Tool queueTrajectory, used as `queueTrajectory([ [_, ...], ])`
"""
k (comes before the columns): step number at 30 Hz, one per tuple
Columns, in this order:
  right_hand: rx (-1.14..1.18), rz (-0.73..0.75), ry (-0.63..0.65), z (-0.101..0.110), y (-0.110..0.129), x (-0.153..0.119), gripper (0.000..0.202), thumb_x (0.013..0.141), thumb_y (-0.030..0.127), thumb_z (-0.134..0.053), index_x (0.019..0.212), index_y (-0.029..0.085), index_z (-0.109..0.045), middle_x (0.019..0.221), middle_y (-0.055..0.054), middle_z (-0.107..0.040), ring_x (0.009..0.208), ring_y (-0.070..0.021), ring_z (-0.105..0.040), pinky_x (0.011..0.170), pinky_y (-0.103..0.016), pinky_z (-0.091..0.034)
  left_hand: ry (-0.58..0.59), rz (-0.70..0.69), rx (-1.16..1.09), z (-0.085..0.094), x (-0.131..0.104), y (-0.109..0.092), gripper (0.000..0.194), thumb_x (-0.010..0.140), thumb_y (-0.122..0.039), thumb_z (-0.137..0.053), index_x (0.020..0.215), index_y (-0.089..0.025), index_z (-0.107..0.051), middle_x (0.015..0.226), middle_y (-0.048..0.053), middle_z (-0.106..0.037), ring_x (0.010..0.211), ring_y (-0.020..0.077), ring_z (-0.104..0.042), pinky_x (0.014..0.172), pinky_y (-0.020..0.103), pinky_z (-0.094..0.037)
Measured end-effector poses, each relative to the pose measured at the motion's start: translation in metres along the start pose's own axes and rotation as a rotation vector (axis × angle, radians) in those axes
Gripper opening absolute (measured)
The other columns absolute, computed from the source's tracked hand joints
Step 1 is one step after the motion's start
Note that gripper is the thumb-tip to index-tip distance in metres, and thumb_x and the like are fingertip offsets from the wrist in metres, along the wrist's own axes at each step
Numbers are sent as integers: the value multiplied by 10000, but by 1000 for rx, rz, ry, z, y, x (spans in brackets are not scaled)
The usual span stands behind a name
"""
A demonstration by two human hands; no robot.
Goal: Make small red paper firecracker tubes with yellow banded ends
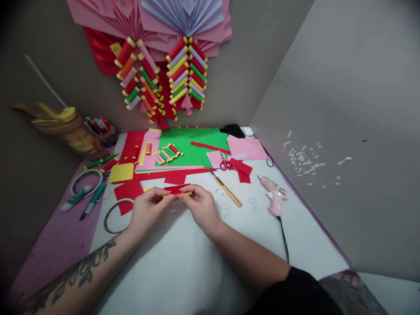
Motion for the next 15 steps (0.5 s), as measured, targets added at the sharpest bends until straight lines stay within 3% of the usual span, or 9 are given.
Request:
queueTrajectory([
  [3, 11, 7, -11, 0, 0, 0, 143, 697, 275, -704, 789, 206, -619, 711, 12, -621, 626, -125, -593, 611, -259, -492, 12, 7, -69, -3, -1, 3, 238, 681, -341, -703, 744, -164, -557, 587, -38, -575, 531, 89, -540, 505, 184, -402],
  [5, 61, 0, -21, -1, 1, 0, 206, 695, 258, -703, 849, 224, -571, 673, 37, -607, 585, -115, -587, 576, -244, -484, 49, 13, -138, -6, -1, 3, 263, 703, -332, -683, 871, -182, -550, 569, -64, -535, 521, 87, -540, 509, 184, -408],
  [7, 129, -14, -18, -1, 1, 0, 352, 680, 232, -711, 967, 256, -509, 664, 63, -603, 551, -106, -577, 549, -230, -475, 101, 9, -143, -9, -2, 2, 324, 724, -325, -662, 1000, -190, -559, 595, -56, -551, 550, 96, -562, 539, 198, -434],
  [9, 175, -48, 2, -2, 0, 0, 438, 662, 214, -720, 1027, 265, -482, 680, 67, -612, 543, -99, -574, 539, -219, -470, 148, -9, -73, -10, -2, 0, 308, 742, -329, -644, 1008, -178, -611, 669, -11, -615, 589, 107, -582, 563, 211, -450],
  [12, 191, -99, 26, -3, -2, 0, 279, 651, 224, -723, 875, 212, -557, 694, 37, -626, 555, -92, -570, 550, -217, -473, 176, -66, 35, -9, -4, -3, 223, 778, -334, -608, 904, -166, -685, 756, 40, -670, 624, 121, -596, 574, 221, -453],
  [15, 210, -132, 15, -3, -1, -2, 188, 646, 240, -725, 752, 188, -579, 710, 15, -641, 553, -88, -564, 553, -220, -471, 148, -172, 119, -6, -6, -9, 193, 805, -315, -586, 876, -179, -704, 713, 31, -666, 634, 122, -592, 588, 219, -448],
])
Point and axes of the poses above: each hand's wrist, its own x-axis towards the middle knuckle, its own z-axis out of the back of the hand, y = z × x, the point moved 6 cm from there along x, towards the middle knuckle
